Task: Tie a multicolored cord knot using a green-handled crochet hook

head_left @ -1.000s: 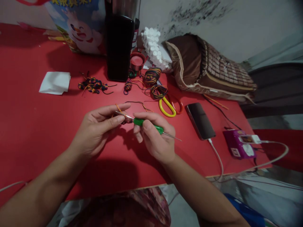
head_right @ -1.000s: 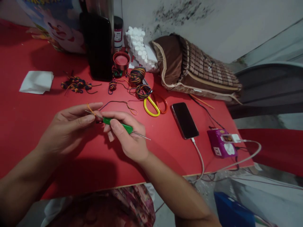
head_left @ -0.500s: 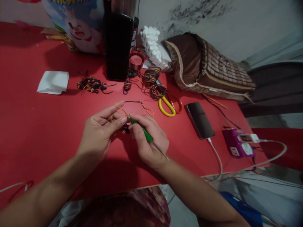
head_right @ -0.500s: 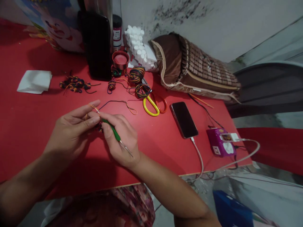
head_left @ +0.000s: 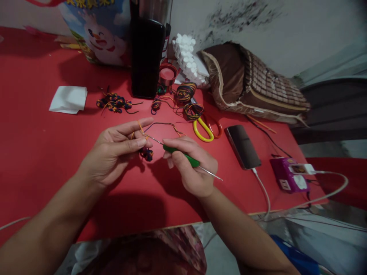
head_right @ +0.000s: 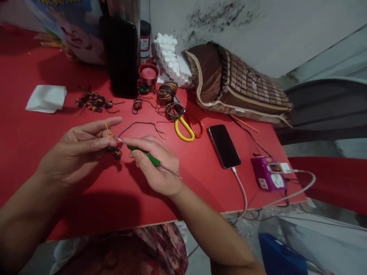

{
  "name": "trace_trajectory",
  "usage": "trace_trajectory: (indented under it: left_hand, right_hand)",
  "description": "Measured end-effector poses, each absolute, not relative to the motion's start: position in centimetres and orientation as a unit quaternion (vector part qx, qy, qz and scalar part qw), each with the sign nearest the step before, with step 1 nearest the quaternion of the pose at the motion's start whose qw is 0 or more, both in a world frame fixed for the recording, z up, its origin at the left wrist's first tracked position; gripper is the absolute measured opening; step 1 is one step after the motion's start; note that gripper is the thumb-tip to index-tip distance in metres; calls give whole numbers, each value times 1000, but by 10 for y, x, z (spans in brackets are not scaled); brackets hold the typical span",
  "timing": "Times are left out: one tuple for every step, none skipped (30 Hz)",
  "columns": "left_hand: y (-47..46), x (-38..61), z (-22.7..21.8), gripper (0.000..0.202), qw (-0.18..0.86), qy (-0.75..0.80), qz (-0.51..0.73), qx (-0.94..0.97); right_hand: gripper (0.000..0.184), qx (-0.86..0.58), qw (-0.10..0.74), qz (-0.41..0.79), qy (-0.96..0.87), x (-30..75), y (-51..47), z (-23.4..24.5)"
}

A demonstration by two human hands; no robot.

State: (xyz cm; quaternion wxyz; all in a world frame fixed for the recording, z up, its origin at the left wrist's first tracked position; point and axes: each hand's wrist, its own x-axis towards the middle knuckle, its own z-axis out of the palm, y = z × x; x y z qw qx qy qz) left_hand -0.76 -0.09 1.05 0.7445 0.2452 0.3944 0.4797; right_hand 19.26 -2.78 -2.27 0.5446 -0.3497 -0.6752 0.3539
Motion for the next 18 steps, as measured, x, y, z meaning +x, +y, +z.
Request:
trace_trajectory:
  left_hand:
    - [0, -9, 11, 44, 757, 390, 467, 240]
    - [1, -11, 11, 44, 770, 383, 453, 235]
    - [2, -13, 11, 44, 782, 375, 441, 231]
    - [4, -16, 10, 43, 791, 370, 431, 227]
    - [5, -18, 10, 43, 799, 364, 424, 222]
    - [6, -20, 9, 44, 806, 361, 417, 217]
    - [7, -22, 9, 45, 812, 358, 410, 211]
    - [7, -24, 8, 45, 819, 356, 401, 205]
    - [8, -25, 7, 46, 826, 354, 392, 200]
    - [8, -26, 7, 46, 832, 351, 382, 196]
    - [9, -26, 7, 45, 837, 350, 373, 194]
    - [9, -26, 7, 44, 842, 348, 364, 192]
    - [9, -26, 6, 44, 847, 346, 357, 191]
    - [9, -26, 6, 44, 850, 343, 351, 191]
    - [9, -26, 6, 44, 852, 340, 347, 193]
    - [9, -26, 6, 44, 854, 337, 344, 196]
    - [9, -26, 6, 44, 855, 336, 341, 199]
    - [10, -27, 5, 45, 856, 335, 337, 203]
  right_hand:
    - [28, -347, 545, 350, -678, 193, -28, -22]
    - [27, -345, 545, 345, -682, 194, -28, -20]
    - [26, -342, 545, 341, -686, 194, -27, -19]
    - [26, -338, 546, 336, -689, 195, -27, -18]
    - [25, -334, 547, 333, -692, 195, -26, -17]
    - [25, -330, 547, 332, -694, 196, -26, -16]
    - [25, -327, 546, 334, -695, 196, -25, -15]
    - [25, -321, 546, 338, -696, 197, -25, -14]
    - [25, -317, 545, 344, -696, 198, -24, -13]
    - [25, -314, 544, 350, -695, 199, -24, -13]
    - [25, -311, 544, 357, -693, 200, -23, -13]
    - [25, -310, 543, 363, -690, 201, -23, -12]
    - [24, -310, 543, 371, -687, 202, -23, -12]
    - [24, -309, 543, 379, -683, 203, -22, -11]
    - [23, -308, 542, 385, -680, 204, -22, -11]
    - [23, -307, 542, 392, -678, 204, -22, -10]
    - [22, -306, 540, 397, -676, 204, -22, -10]
    - [22, -307, 539, 402, -673, 204, -22, -10]
